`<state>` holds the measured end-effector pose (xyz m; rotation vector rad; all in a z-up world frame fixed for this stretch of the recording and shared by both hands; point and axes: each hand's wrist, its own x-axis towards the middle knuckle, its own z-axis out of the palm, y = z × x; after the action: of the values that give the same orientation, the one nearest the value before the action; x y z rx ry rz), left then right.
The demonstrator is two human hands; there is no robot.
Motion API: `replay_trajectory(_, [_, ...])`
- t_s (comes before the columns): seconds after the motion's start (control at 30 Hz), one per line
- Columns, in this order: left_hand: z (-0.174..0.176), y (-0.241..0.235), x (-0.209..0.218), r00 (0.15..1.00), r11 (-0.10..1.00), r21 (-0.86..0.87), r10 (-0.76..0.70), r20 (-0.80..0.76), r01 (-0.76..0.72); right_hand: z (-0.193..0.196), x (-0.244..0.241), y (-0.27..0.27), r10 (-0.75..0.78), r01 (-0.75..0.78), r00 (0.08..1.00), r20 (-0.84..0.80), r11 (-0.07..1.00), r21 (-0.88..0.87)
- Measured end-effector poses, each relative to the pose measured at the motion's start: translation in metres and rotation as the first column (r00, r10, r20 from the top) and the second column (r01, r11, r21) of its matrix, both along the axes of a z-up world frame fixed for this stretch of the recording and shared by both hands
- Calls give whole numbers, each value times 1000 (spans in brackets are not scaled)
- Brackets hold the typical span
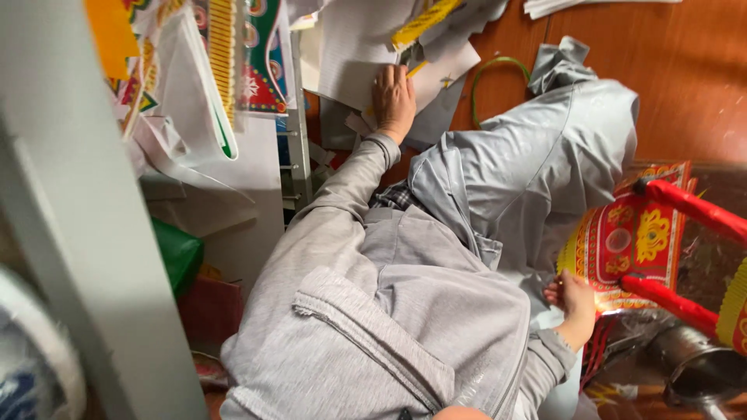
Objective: Assembling and decorating a large paper horse figure.
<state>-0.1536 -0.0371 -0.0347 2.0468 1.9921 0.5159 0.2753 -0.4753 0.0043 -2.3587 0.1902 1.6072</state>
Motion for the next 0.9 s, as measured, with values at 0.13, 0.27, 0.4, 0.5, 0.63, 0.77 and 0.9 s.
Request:
replay_trajectory(0.13, [6,1,2,999,997,71,-21,36,18,-8,0,-8,-40,39,999,13,998,39])
replay_trajectory(0.27, [-19,12,4,986,990,135,20,164,-43,-14,-9,-16,-131,124,990,48,985,118])
replay_trajectory(0.4, [-12,25,14,930,971,226,-7,368,-83,-20,-19,-23,-155,129,978,142,975,180])
replay_trajectory(0.5, [-8,32,31,868,982,183,-48,495,-50,-31,-33,-33,-118,63,967,224,969,239])
replay_trajectory(0.63, [43,28,87,712,987,112,-160,683,114,-70,-43,-49,242,-512,679,693,832,211])
replay_trajectory(0.77, [128,-18,156,569,923,7,-243,786,385,-26,-75,-16,284,-458,625,728,888,47])
replay_trajectory(0.9, [125,-87,210,218,593,335,-670,710,733,-23,-77,-14,242,-444,620,747,893,79])
